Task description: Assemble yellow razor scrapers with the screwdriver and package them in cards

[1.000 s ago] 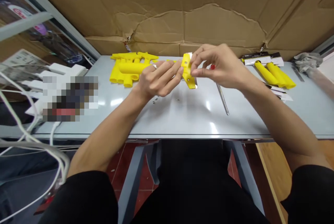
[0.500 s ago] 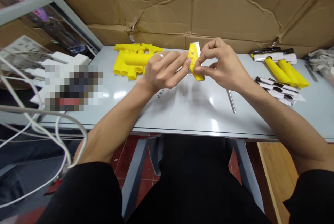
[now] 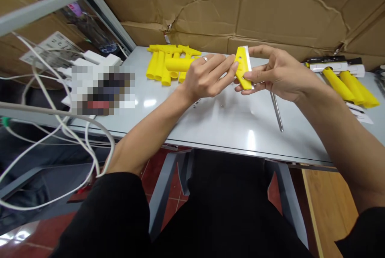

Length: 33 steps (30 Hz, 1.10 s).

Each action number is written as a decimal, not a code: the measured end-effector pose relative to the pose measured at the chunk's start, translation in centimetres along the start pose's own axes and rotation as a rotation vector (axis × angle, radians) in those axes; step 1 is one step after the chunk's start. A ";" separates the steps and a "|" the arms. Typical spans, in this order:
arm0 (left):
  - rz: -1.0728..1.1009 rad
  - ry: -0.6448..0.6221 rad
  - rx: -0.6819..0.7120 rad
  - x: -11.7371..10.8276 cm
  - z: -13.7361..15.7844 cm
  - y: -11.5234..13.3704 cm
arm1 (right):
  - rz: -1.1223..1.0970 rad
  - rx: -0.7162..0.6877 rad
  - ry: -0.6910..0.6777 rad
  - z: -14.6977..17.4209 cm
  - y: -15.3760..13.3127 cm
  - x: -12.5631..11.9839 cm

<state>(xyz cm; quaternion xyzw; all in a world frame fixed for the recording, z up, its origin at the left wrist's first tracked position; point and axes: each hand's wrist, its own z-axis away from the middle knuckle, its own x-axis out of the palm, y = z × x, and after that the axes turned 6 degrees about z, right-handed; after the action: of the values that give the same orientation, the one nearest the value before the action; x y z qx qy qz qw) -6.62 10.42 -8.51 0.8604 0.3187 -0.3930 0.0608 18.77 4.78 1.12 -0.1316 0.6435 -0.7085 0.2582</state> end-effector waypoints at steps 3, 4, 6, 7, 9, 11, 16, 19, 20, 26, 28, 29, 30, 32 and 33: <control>-0.054 0.050 0.018 -0.1 0.2 0.0 | -0.023 -0.010 0.002 -0.2 0.0 -0.2; -0.076 0.065 0.035 -0.1 0.3 0.0 | -0.027 -0.016 0.006 -0.2 0.1 -0.1; -0.111 0.086 0.073 -0.1 0.3 -0.1 | -0.024 -0.023 0.006 -0.2 0.2 0.1; -0.118 0.093 0.087 0.0 0.4 -0.1 | -0.018 -0.021 0.004 -0.1 0.2 0.2; -0.105 0.109 0.102 0.1 0.4 -0.2 | -0.002 -0.020 0.004 0.0 0.2 0.4; -0.072 0.122 0.096 0.3 0.4 -0.3 | 0.004 -0.033 0.006 0.1 0.0 0.5; -0.037 0.129 0.028 0.4 0.5 -1.3 | 0.059 -0.044 0.034 -1.1 1.0 -0.4; -0.037 0.165 0.019 0.1 0.7 -2.2 | 0.170 0.005 0.185 -2.7 3.5 -0.6; -0.030 0.171 0.011 0.1 0.7 -2.5 | 0.248 0.012 0.210 -3.2 4.5 -0.5; 0.116 0.138 -0.126 0.3 0.6 -3.5 | 0.823 -0.284 -0.026 -3.7 8.6 2.4; 0.141 0.130 -0.177 0.4 0.3 -3.4 | 0.901 -0.318 -0.112 -3.3 8.6 3.1; 0.160 0.130 -0.200 0.4 0.2 -3.1 | 0.930 -0.316 -0.146 -3.2 8.5 3.3; 0.186 0.137 -0.217 0.4 0.0 -2.8 | 0.955 -0.307 -0.167 -3.0 8.3 3.5; 0.246 0.188 -0.223 0.2 -0.5 -1.8 | 0.996 -0.284 -0.185 -2.8 7.8 3.6; 0.276 0.237 -0.221 0.1 -0.7 -1.2 | 1.019 -0.270 -0.190 -2.8 7.6 3.6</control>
<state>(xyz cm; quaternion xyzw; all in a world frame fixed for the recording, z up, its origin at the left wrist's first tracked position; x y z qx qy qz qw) -6.84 11.69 -7.90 0.9241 0.2440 -0.2397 0.1703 15.79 4.91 -7.28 0.1020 0.6850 -0.3892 0.6073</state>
